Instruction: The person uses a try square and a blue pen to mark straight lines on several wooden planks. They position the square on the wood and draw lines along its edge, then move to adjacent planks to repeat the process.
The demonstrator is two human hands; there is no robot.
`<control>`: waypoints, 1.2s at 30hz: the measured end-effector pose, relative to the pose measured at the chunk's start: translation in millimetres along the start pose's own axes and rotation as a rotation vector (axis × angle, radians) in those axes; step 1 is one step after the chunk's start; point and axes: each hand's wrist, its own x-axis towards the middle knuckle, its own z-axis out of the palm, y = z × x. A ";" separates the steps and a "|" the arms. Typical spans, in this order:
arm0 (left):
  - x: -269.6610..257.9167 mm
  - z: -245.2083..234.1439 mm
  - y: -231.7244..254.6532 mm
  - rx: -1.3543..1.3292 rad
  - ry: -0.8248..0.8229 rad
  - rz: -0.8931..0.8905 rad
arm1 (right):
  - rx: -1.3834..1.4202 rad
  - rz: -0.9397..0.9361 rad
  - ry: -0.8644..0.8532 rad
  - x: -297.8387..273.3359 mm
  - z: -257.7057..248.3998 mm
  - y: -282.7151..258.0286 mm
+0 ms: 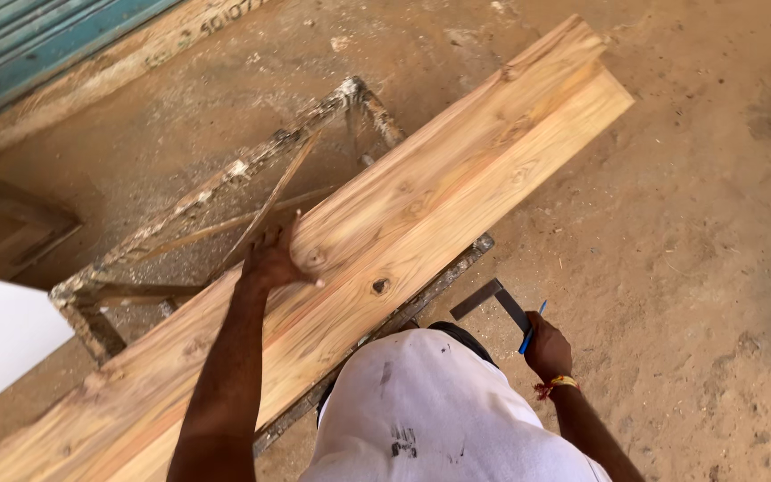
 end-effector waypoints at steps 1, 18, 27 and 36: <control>-6.6 2.6 4.5 0.117 -0.060 -0.032 | 0.016 0.038 0.012 -9.0 5.1 7.1; -31.0 23.0 27.1 0.356 0.048 -0.093 | 0.102 0.274 0.028 -49.6 13.0 30.2; -84.9 62.0 13.0 0.334 0.141 -0.023 | 0.112 0.199 0.082 -42.8 -11.2 19.3; -97.6 64.2 4.2 0.309 0.082 -0.047 | 0.088 -0.027 0.137 -12.4 -64.9 -19.6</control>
